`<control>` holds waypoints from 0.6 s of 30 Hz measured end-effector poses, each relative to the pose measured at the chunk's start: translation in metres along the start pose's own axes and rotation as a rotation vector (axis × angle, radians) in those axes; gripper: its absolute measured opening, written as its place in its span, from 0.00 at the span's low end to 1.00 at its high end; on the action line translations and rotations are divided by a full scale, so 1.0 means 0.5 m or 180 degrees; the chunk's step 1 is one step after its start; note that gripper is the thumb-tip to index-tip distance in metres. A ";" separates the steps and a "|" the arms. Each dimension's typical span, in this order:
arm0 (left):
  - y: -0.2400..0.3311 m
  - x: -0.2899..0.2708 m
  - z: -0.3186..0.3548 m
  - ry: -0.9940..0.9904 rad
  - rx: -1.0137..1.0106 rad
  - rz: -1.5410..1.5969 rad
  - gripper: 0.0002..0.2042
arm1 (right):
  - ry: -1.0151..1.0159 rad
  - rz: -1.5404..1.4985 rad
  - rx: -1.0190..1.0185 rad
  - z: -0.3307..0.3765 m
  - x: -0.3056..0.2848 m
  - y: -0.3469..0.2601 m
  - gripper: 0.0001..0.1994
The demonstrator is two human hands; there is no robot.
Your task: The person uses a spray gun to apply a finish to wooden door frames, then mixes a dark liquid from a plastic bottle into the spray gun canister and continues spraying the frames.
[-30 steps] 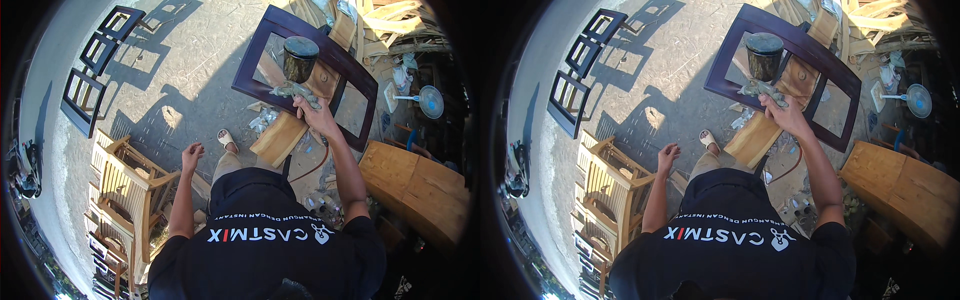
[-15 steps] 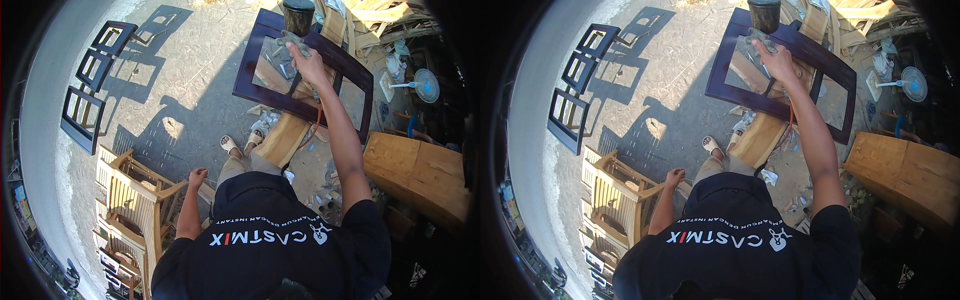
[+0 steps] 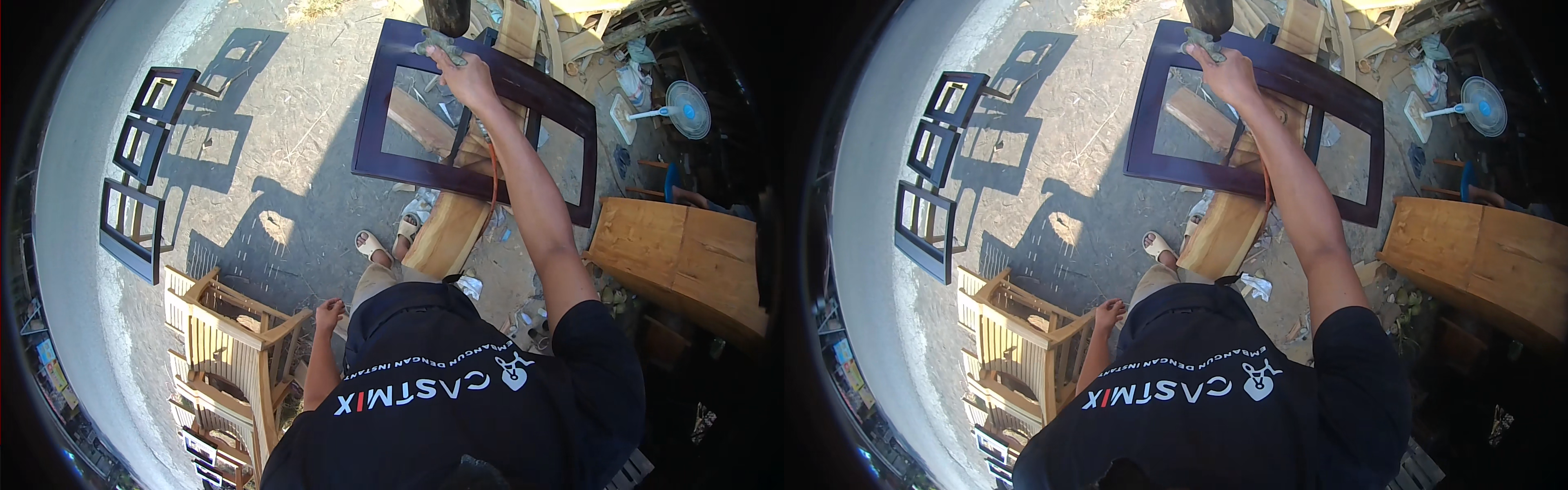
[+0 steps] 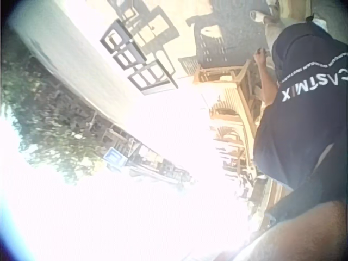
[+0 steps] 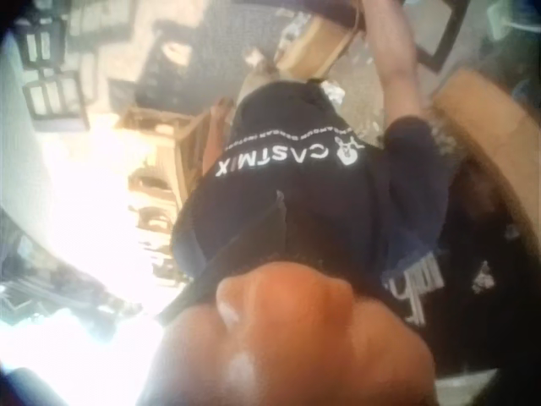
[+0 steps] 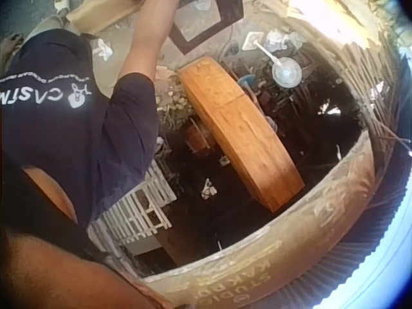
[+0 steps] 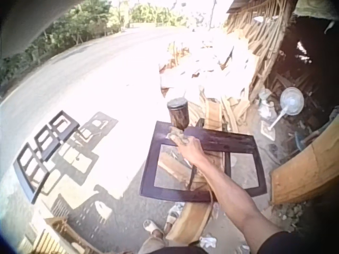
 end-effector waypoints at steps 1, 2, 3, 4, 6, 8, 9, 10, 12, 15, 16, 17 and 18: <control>0.009 0.003 -0.006 -0.0029 0.0020 -0.0045 0.16 | 0.0256 0.0154 -0.0060 0.001 0.001 0.016 0.36; 0.018 0.007 -0.014 -0.0086 0.0070 -0.0093 0.17 | 0.0297 0.0164 0.0029 0.005 -0.016 0.041 0.36; 0.039 0.011 -0.015 -0.0125 0.0113 -0.0125 0.17 | 0.0321 0.0167 0.0103 0.016 -0.032 0.061 0.36; 0.058 0.012 -0.019 -0.0158 0.0166 -0.0162 0.18 | 0.0350 0.0158 0.0174 0.025 -0.053 0.082 0.35; 0.096 0.011 -0.034 -0.0162 0.0293 -0.0246 0.17 | 0.0551 0.0152 0.0295 0.045 -0.100 0.127 0.34; 0.118 0.001 -0.043 -0.0194 0.0381 -0.0353 0.16 | 0.0708 0.0128 0.0434 0.068 -0.144 0.171 0.34; 0.130 -0.002 -0.049 -0.0236 0.0419 -0.0418 0.16 | 0.0815 0.0187 0.0616 0.072 -0.166 0.199 0.35; 0.142 -0.003 -0.055 -0.0278 0.0457 -0.0482 0.16 | 0.0895 0.0187 0.0736 0.076 -0.186 0.227 0.35; 0.154 -0.016 -0.057 -0.0302 0.0516 -0.0585 0.16 | 0.1043 0.0185 0.0988 0.091 -0.225 0.278 0.35; 0.153 -0.024 -0.049 -0.0306 0.0496 -0.0690 0.16 | 0.1102 0.0199 0.1271 0.111 -0.291 0.342 0.36; 0.157 -0.019 -0.049 -0.0324 0.0495 -0.0732 0.15 | 0.1072 0.0176 0.1476 0.119 -0.325 0.373 0.36; 0.158 -0.016 -0.045 -0.0310 0.0470 -0.0746 0.15 | 0.1376 0.0166 0.1323 0.132 -0.346 0.407 0.37; 0.147 -0.014 -0.041 -0.0287 0.0441 -0.0727 0.15 | 0.1436 0.0158 0.1438 0.136 -0.368 0.434 0.37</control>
Point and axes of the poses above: each hand's wrist, its own z-axis away from the middle knuckle, its own x-axis out of the palm, y = z × x, the point moved 2 cm from there along -z, towards the middle knuckle, and after that the axes turned 5 degrees about y, right-handed, at the moved point
